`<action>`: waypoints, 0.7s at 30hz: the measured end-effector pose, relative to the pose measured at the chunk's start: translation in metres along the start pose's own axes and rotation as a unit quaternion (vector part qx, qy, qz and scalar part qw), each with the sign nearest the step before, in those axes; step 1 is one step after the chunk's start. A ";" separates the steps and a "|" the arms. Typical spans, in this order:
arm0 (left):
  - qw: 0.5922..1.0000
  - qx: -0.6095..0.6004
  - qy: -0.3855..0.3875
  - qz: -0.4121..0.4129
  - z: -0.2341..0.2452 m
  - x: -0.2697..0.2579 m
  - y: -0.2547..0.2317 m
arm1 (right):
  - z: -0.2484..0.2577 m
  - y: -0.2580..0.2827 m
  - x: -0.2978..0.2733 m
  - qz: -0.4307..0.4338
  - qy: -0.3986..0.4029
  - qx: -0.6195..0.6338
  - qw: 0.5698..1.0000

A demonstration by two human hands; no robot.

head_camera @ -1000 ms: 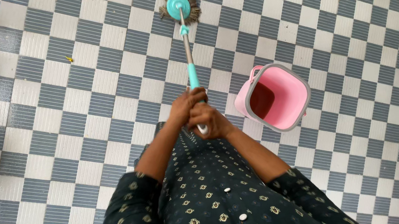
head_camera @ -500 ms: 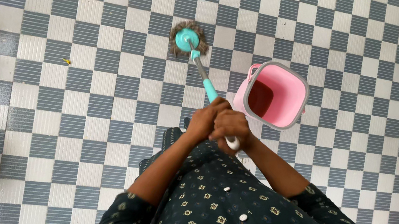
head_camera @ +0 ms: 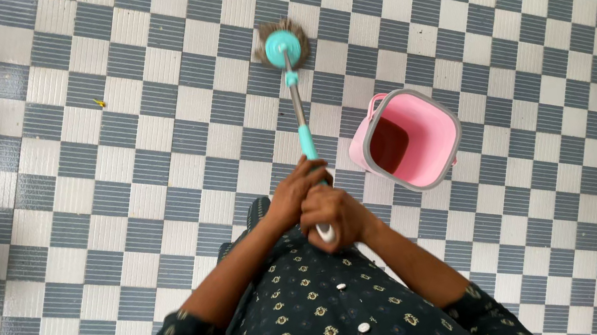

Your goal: The person mops a checkered tiled floor using a turquoise and white mop. They move the mop back and forth across the surface, cleaning the area around a pink bucket and various items stored along the walls.

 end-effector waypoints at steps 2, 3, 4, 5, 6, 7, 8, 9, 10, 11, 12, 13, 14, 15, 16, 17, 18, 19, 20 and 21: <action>0.999 -0.040 -0.010 -0.012 0.014 -0.011 -0.022 | 0.009 0.029 0.005 -0.005 -0.031 0.020 0.999; 0.999 -0.036 -0.001 0.006 0.017 -0.011 -0.027 | 0.010 0.035 0.008 -0.008 -0.046 0.032 0.998; 0.999 -0.032 0.008 0.025 0.016 -0.010 -0.029 | 0.011 0.034 0.013 0.009 -0.066 0.034 0.997; 0.998 -0.027 0.019 0.045 0.014 -0.011 -0.029 | 0.011 0.031 0.014 0.024 -0.086 0.038 0.995; 0.999 -0.019 0.012 0.031 0.010 -0.007 -0.026 | 0.010 0.025 0.013 0.039 -0.106 0.041 0.993; 1.000 -0.013 0.009 0.018 0.002 0.001 -0.017 | 0.007 0.016 0.011 0.053 -0.125 0.033 0.990; 1.000 -0.008 0.005 0.005 -0.006 0.009 -0.006 | 0.005 0.000 0.009 0.067 -0.143 0.025 0.987; 1.000 -0.002 0.015 0.018 -0.015 0.020 0.008 | 0.004 -0.016 0.008 0.083 -0.163 0.015 0.983; 0.999 0.004 0.025 0.032 -0.023 0.032 0.023 | 0.002 -0.033 0.007 0.061 -0.162 -0.006 0.985; 1.000 0.007 -0.012 -0.013 -0.030 0.047 0.034 | 0.001 -0.052 0.006 0.039 -0.160 -0.030 0.986; 0.997 0.010 -0.049 -0.059 -0.034 0.059 0.042 | -0.002 -0.066 0.004 0.012 -0.152 -0.048 0.987; 0.998 0.051 -0.001 -0.029 -0.036 0.071 0.053 | -0.005 -0.080 0.004 -0.013 -0.146 -0.067 0.987; 0.995 0.091 0.047 0.001 -0.035 0.083 0.062 | -0.008 -0.091 0.005 -0.012 -0.147 -0.064 0.987; 0.986 0.131 0.097 0.031 -0.036 0.090 0.066 | -0.011 -0.099 0.006 -0.014 -0.148 -0.063 0.987; 0.987 0.139 0.083 0.007 -0.036 0.093 0.064 | -0.012 -0.103 0.005 -0.015 -0.149 -0.061 0.987; 0.987 0.147 0.068 -0.016 -0.035 0.095 0.062 | -0.012 -0.104 0.005 -0.022 -0.149 -0.056 0.987; 0.986 0.155 0.053 -0.039 -0.035 0.096 0.059 | -0.009 -0.102 0.005 -0.029 -0.148 -0.052 0.987; 0.993 0.110 0.031 -0.034 -0.033 0.093 0.055 | -0.006 -0.098 0.008 -0.035 -0.147 -0.045 0.988; 0.997 0.064 0.009 -0.029 -0.030 0.087 0.049 | 0.000 -0.089 0.010 -0.034 -0.134 -0.044 0.989; 0.999 0.021 -0.014 -0.024 -0.026 0.082 0.043 | 0.006 -0.078 0.013 -0.032 -0.122 -0.042 0.991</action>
Point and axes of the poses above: each hand's wrist, its own x-axis towards the middle knuckle, its own z-axis out of the back of the hand, y = z × x, the point moved 2 cm from there along x, towards the middle knuckle, and after that the axes turned 14 degrees about -y, right-handed, at the moved point
